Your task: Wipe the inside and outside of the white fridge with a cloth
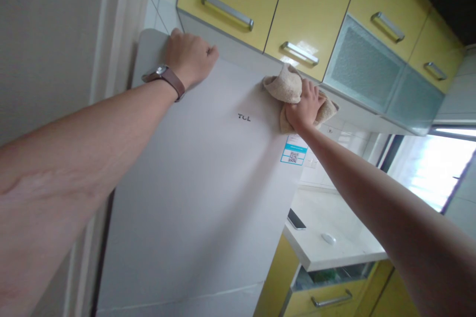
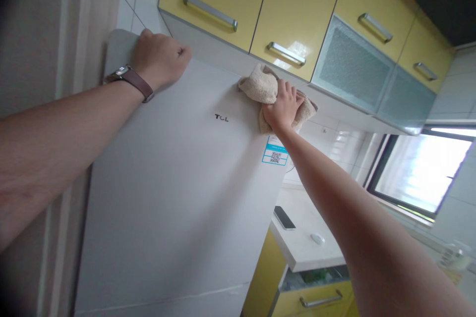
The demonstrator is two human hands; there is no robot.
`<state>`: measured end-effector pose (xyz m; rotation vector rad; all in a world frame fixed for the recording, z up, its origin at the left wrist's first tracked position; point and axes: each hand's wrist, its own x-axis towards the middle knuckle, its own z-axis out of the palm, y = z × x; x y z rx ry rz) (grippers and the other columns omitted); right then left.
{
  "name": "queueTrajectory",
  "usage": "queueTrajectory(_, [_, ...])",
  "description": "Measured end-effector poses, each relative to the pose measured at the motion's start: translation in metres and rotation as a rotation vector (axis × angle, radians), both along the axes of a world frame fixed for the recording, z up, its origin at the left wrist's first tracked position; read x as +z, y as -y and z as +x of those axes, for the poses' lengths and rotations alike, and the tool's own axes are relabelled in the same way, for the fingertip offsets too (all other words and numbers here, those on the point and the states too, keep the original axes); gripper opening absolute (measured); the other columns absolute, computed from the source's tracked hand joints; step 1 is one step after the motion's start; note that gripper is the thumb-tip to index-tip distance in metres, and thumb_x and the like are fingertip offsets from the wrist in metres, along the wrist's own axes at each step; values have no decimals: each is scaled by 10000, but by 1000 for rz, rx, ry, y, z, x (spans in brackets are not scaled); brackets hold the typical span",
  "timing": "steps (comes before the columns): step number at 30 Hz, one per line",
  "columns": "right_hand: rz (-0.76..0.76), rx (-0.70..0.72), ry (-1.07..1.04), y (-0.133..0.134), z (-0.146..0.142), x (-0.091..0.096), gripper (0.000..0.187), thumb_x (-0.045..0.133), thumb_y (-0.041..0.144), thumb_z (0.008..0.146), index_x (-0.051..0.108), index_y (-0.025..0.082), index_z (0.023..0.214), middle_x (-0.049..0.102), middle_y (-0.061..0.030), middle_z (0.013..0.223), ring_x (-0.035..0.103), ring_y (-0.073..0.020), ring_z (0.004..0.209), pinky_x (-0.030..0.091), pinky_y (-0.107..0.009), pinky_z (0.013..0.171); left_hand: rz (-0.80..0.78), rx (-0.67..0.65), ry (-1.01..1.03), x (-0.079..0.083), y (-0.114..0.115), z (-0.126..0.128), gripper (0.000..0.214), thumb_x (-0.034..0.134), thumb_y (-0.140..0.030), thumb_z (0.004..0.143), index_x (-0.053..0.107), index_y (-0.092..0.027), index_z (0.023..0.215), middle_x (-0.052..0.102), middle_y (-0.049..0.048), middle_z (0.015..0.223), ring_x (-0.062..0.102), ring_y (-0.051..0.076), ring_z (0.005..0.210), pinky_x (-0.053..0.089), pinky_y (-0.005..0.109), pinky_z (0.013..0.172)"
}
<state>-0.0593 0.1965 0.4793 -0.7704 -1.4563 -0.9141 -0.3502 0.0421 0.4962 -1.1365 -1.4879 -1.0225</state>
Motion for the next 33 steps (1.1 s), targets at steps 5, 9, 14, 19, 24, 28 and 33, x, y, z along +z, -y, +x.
queueTrajectory(5, [5, -2, -2, -1, 0, -1, 381, 365, 349, 898, 557, 240, 1209, 609, -123, 1215, 511, -356, 1166, 387, -583, 993, -2, 2, -8, 0, 0, -1, 611, 252, -453, 1047, 815, -229, 1130, 781, 138, 1106, 666, 281, 1037, 391, 498, 995])
queueTrajectory(9, [-7, 16, -6, -3, 0, -2, 385, 364, 348, 899, 554, 242, 1217, 603, -120, 1222, 498, -357, 1191, 377, -586, 1008, -1, 5, -3, 0, -1, 2, 596, 292, -399, 1040, 812, -121, 1124, 777, 184, 1097, 683, 315, 1059, 391, 528, 1005])
queueTrajectory(14, [1, 39, -6, -6, 2, -2, 395, 345, 338, 906, 541, 253, 1238, 587, -118, 1258, 480, -356, 1222, 367, -586, 1022, -13, 8, 13, -1, 1, 3, 653, 244, -432, 1032, 803, -123, 1166, 769, 177, 1162, 671, 316, 1094, 377, 516, 1022])
queueTrajectory(19, [15, 32, -14, -11, 5, -1, 383, 350, 335, 913, 546, 249, 1231, 592, -122, 1242, 493, -355, 1198, 378, -585, 1005, 24, -131, 63, -1, 3, 3, 669, 230, -575, 984, 798, -283, 1186, 759, 99, 1244, 626, 324, 1137, 301, 531, 1094])
queueTrajectory(24, [41, 17, -15, -15, 6, -2, 378, 333, 331, 931, 553, 253, 1229, 589, -126, 1235, 494, -358, 1190, 389, -585, 986, 32, -130, 45, -1, 6, 9, 691, 191, -616, 954, 802, -361, 1154, 774, 65, 1204, 617, 341, 1153, 297, 544, 1091])
queueTrajectory(28, [47, 30, -37, -10, 6, -5, 366, 349, 341, 918, 565, 243, 1197, 597, -126, 1205, 505, -353, 1165, 400, -582, 972, 34, -98, 30, 0, 7, 12, 727, 202, -574, 973, 808, -243, 1200, 767, 138, 1202, 639, 362, 1135, 306, 568, 1058])
queueTrajectory(33, [23, 44, -50, -6, 6, -7, 370, 366, 348, 906, 574, 236, 1189, 598, -130, 1216, 505, -357, 1174, 399, -578, 971, 26, -84, -2, 1, 7, 13, 721, 173, -555, 970, 805, -283, 1185, 771, 128, 1180, 649, 336, 1088, 326, 574, 1045])
